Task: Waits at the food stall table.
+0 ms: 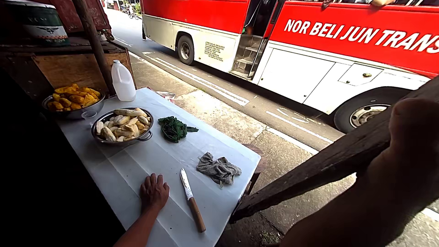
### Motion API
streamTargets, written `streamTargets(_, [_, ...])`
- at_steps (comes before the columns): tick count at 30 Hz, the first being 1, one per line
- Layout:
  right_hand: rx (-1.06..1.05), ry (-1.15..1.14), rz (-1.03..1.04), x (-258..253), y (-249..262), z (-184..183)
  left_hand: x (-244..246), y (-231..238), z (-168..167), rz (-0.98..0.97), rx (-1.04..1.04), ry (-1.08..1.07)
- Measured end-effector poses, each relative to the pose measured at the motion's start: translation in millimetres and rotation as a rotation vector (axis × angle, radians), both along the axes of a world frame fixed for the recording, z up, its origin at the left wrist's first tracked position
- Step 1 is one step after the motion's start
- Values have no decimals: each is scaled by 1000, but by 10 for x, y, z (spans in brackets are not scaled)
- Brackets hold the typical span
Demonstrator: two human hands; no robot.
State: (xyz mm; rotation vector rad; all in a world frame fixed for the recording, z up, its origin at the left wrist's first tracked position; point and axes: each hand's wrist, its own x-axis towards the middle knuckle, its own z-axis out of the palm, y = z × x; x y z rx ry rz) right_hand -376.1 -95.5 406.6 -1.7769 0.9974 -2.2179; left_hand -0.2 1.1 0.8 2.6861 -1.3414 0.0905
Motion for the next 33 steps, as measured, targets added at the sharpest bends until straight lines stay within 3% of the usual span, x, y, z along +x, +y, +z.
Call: streamTargets(33, [5,-14,-17,-52,-5,-58,10,-8,-30,-6,-32,2])
